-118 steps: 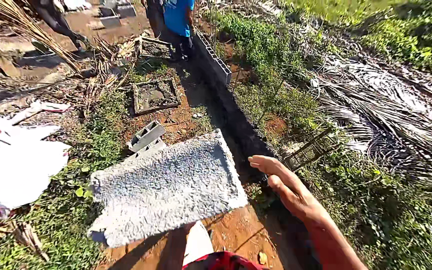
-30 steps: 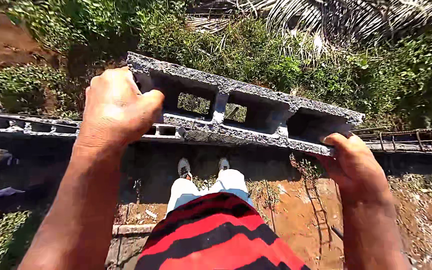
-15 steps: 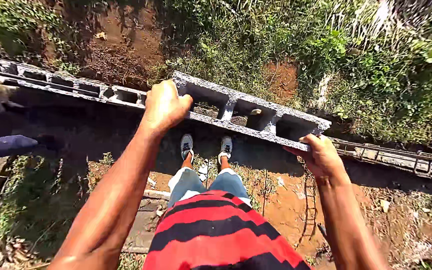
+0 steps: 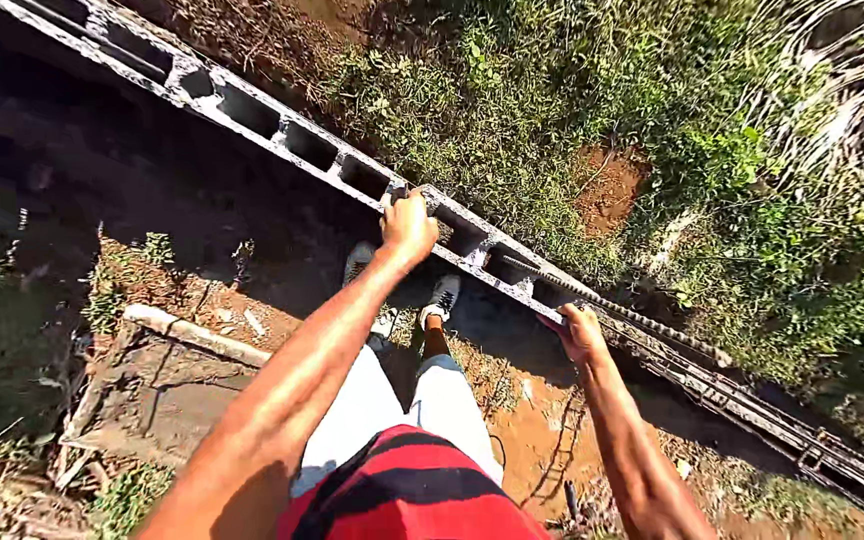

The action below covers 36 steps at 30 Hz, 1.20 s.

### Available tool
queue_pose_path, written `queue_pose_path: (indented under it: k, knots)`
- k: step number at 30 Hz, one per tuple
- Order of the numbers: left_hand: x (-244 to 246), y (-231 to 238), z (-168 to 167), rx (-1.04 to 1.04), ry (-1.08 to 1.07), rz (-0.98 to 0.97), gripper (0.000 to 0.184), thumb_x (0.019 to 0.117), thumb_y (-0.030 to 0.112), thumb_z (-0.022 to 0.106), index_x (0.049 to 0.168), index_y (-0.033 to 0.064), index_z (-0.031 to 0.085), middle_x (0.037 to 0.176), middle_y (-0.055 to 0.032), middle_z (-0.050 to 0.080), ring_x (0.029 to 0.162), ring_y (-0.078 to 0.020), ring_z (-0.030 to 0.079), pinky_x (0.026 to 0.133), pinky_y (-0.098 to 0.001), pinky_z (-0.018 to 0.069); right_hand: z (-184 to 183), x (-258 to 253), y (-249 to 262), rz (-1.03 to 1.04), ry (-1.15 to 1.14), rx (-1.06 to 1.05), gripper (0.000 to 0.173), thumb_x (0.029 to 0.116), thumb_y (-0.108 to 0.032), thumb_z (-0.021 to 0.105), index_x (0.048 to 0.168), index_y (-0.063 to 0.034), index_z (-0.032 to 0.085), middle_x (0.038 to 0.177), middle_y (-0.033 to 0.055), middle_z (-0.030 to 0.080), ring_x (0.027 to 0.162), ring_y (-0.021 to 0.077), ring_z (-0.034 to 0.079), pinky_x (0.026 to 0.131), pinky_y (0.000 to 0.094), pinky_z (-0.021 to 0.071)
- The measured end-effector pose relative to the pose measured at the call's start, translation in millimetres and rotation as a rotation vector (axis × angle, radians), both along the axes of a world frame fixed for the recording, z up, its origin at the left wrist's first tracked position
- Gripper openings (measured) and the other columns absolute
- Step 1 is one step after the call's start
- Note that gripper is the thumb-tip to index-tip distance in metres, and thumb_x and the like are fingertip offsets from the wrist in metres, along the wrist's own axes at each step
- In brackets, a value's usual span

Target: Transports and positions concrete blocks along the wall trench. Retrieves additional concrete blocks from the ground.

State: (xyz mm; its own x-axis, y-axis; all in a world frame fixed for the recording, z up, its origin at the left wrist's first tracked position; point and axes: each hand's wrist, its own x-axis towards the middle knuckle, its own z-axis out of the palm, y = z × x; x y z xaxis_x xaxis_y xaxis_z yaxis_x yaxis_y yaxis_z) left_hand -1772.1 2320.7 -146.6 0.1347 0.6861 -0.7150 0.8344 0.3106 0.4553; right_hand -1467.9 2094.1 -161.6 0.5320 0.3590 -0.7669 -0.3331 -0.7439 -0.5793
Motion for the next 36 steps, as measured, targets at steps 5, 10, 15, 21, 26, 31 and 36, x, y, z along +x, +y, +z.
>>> queue_pose_path:
  k: [5, 10, 15, 21, 26, 31, 36]
  knots:
    - [3.1, -11.4, -44.7, 0.001, -0.007, 0.066, 0.036, 0.0951, 0.017, 0.064, 0.122, -0.0071, 0.060, 0.109, -0.0324, 0.067, 0.111, -0.0521, 0.063, 0.095, -0.0701, 0.0468, -31.1, 1.2, -8.0, 0.072, -0.042, -0.026, 0.031, 0.1031, 0.000, 0.047, 0.133, 0.0054, 0.042, 0.107, 0.0178, 0.063, 0.090, 0.0238, 0.070, 0.079, 0.0443, 0.0643]
    - [5.3, -13.5, -82.9, -0.027, 0.027, 0.101, 0.033, 0.0967, 0.016, 0.062, 0.122, -0.0061, 0.061, 0.108, -0.0323, 0.067, 0.108, -0.0519, 0.064, 0.094, -0.0685, 0.0481, -69.3, -6.5, -12.3, 0.068, -0.048, -0.044, 0.027, 0.1028, 0.001, 0.047, 0.129, 0.0061, 0.042, 0.102, 0.0169, 0.061, 0.087, 0.0221, 0.069, 0.079, 0.0423, 0.0638]
    - [4.8, -7.6, -116.8, -0.032, 0.041, 0.118, 0.032, 0.0979, 0.014, 0.058, 0.123, -0.0062, 0.061, 0.109, -0.0322, 0.068, 0.109, -0.0516, 0.064, 0.094, -0.0694, 0.0473, -107.1, -10.3, -4.7, 0.053, -0.064, -0.072, 0.028, 0.1020, 0.000, 0.050, 0.129, 0.0072, 0.045, 0.104, 0.0180, 0.063, 0.088, 0.0229, 0.070, 0.080, 0.0421, 0.0642]
    - [8.4, -6.6, -141.5, -0.051, 0.079, 0.143, 0.034, 0.1000, 0.015, 0.057, 0.127, -0.0046, 0.059, 0.111, -0.0322, 0.067, 0.112, -0.0512, 0.063, 0.095, -0.0680, 0.0479, -148.7, 0.0, -3.3, 0.071, -0.056, -0.073, 0.026, 0.0982, 0.002, 0.055, 0.122, 0.0065, 0.047, 0.099, 0.0157, 0.063, 0.085, 0.0220, 0.070, 0.079, 0.0419, 0.0645]
    - [15.3, -4.1, -153.1, -0.066, 0.118, 0.149, 0.033, 0.1001, 0.016, 0.057, 0.127, -0.0025, 0.060, 0.111, -0.0310, 0.068, 0.111, -0.0500, 0.064, 0.094, -0.0672, 0.0488, -169.6, 5.3, -5.0, 0.063, -0.074, -0.080, 0.026, 0.0980, 0.003, 0.054, 0.123, 0.0056, 0.048, 0.103, 0.0161, 0.063, 0.089, 0.0213, 0.070, 0.081, 0.0402, 0.0638]
    - [18.7, -4.0, -156.9, -0.045, 0.122, 0.171, 0.037, 0.1014, 0.016, 0.055, 0.133, -0.0017, 0.057, 0.114, -0.0306, 0.067, 0.112, -0.0485, 0.064, 0.096, -0.0652, 0.0490, -170.0, 0.5, -2.9, 0.046, -0.079, -0.098, 0.022, 0.0984, 0.001, 0.054, 0.119, 0.0045, 0.050, 0.098, 0.0140, 0.063, 0.086, 0.0190, 0.068, 0.080, 0.0391, 0.0634]
    - [2.5, -73.3, -132.3, 0.428, -0.089, 0.381, 0.039, 0.1041, 0.012, 0.055, 0.142, 0.0027, 0.058, 0.139, -0.0148, 0.064, 0.131, -0.0260, 0.061, 0.112, -0.0436, 0.0492, -162.8, -2.2, 10.0, 0.125, -0.165, -0.129, 0.023, 0.1004, -0.004, 0.054, 0.122, 0.0031, 0.051, 0.097, 0.0086, 0.063, 0.085, 0.0106, 0.065, 0.078, 0.0303, 0.0585]
